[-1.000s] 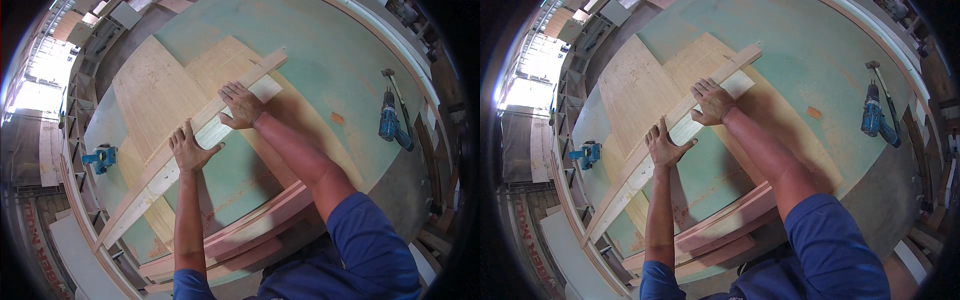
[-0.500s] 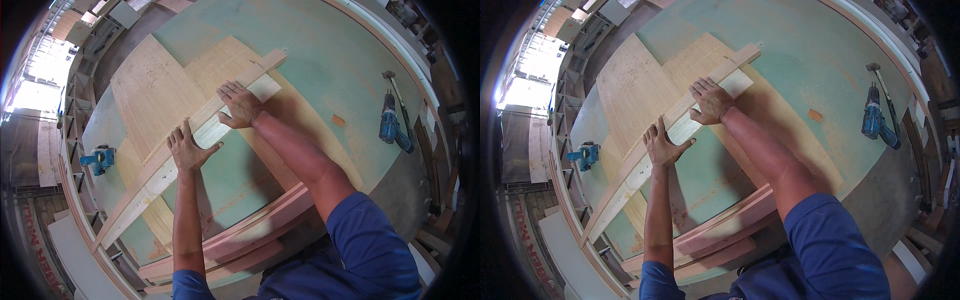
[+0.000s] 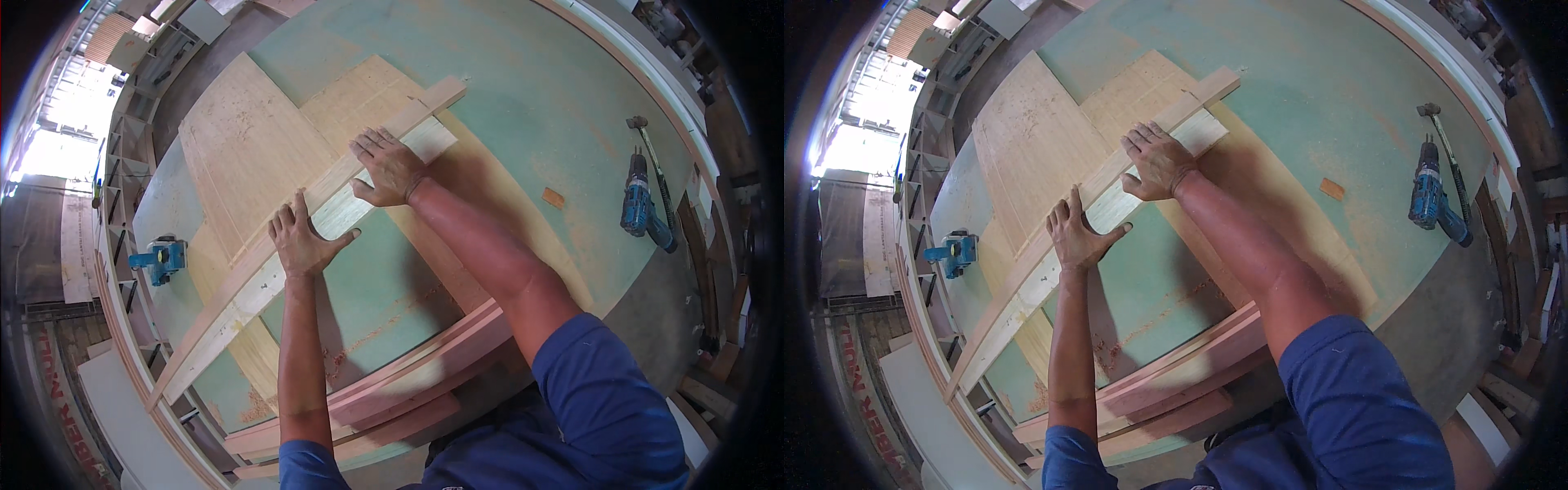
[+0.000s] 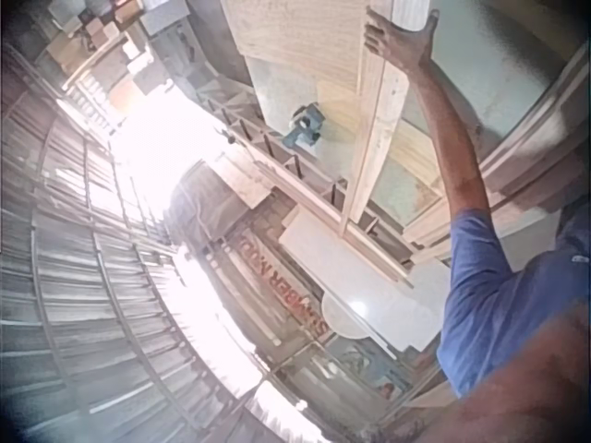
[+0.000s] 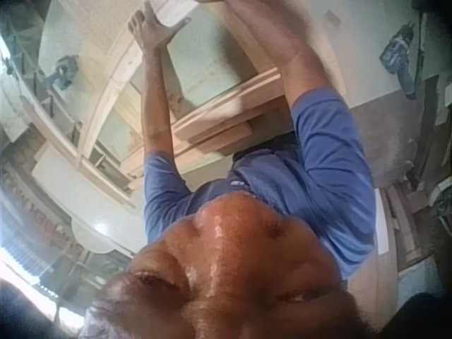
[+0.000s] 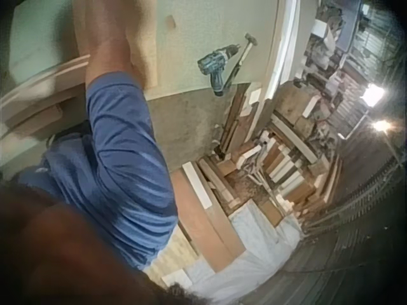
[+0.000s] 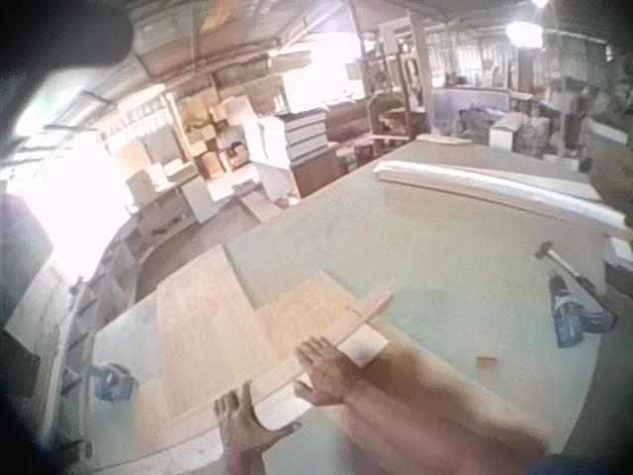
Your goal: The person uses a square and a pencil to mark a piece of wood on a workbench, then moves several long boards to different positions in the workshop, and eventually picks up a sander from the floor.
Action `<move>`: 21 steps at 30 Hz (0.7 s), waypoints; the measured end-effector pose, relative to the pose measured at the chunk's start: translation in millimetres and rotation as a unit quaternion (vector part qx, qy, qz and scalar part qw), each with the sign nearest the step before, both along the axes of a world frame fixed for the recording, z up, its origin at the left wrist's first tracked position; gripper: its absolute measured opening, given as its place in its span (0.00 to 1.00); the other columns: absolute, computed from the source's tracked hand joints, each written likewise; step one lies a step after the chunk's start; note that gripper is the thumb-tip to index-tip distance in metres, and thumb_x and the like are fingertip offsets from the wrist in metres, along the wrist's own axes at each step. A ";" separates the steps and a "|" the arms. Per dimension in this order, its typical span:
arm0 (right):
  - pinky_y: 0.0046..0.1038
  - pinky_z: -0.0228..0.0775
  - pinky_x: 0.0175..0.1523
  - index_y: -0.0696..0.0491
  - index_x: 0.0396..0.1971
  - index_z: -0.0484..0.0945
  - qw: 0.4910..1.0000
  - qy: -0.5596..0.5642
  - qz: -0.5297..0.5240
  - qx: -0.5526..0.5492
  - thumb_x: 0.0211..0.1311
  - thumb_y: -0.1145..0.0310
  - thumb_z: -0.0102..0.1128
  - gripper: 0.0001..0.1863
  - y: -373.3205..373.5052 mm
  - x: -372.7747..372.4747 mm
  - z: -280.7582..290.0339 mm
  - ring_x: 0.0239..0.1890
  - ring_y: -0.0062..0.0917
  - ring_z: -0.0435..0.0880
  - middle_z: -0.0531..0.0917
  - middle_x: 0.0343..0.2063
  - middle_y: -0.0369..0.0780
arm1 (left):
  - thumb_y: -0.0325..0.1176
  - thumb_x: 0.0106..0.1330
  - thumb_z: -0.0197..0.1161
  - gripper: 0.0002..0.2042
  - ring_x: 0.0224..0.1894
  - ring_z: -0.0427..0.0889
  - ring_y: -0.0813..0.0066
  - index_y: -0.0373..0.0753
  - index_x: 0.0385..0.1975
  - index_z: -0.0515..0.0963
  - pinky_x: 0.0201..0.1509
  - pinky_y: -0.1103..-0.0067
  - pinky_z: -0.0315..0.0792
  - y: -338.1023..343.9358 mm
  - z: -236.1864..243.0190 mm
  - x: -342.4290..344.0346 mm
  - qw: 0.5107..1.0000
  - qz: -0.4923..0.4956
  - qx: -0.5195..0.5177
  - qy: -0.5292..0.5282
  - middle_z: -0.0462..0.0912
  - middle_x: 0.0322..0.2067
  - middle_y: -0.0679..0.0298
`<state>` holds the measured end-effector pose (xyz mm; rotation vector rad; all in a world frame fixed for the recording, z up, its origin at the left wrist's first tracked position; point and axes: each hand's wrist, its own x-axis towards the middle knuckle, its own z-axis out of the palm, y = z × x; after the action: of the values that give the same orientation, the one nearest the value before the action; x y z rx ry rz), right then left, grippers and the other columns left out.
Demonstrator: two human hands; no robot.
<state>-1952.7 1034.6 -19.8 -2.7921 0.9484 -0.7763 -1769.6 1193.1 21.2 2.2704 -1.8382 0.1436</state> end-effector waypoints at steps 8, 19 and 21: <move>0.41 0.48 0.79 0.64 0.63 0.71 0.999 0.030 -0.003 0.011 0.62 0.45 0.49 0.40 -0.2 -1.2 5.1 0.71 0.44 0.67 0.73 0.64 0.54 | 0.72 0.34 0.76 0.61 0.57 0.71 0.43 0.37 0.68 0.65 0.65 0.57 0.64 -1.6 -0.1 0.4 1.000 -0.008 -0.024 0.002 0.74 0.53 0.43; 0.40 0.48 0.79 0.64 0.64 0.70 0.999 0.033 -0.003 0.012 0.62 0.45 0.48 0.40 -1.9 -0.7 5.6 0.71 0.43 0.67 0.74 0.64 0.54 | 0.73 0.35 0.75 0.62 0.57 0.71 0.44 0.37 0.69 0.64 0.66 0.56 0.62 -3.7 0.0 1.2 1.000 -0.006 -0.019 0.007 0.74 0.52 0.44; 0.40 0.48 0.79 0.64 0.64 0.70 0.999 0.034 -0.003 0.013 0.63 0.45 0.48 0.40 -1.7 -0.2 7.0 0.71 0.43 0.67 0.74 0.64 0.54 | 0.73 0.35 0.75 0.62 0.57 0.71 0.44 0.37 0.69 0.64 0.66 0.56 0.62 -4.1 0.7 1.8 1.000 -0.006 -0.018 0.008 0.74 0.52 0.45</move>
<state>-1952.9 1032.8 -12.8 -2.8100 0.9695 -0.6691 -1767.8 1189.0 21.9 2.2299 -1.8255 0.1541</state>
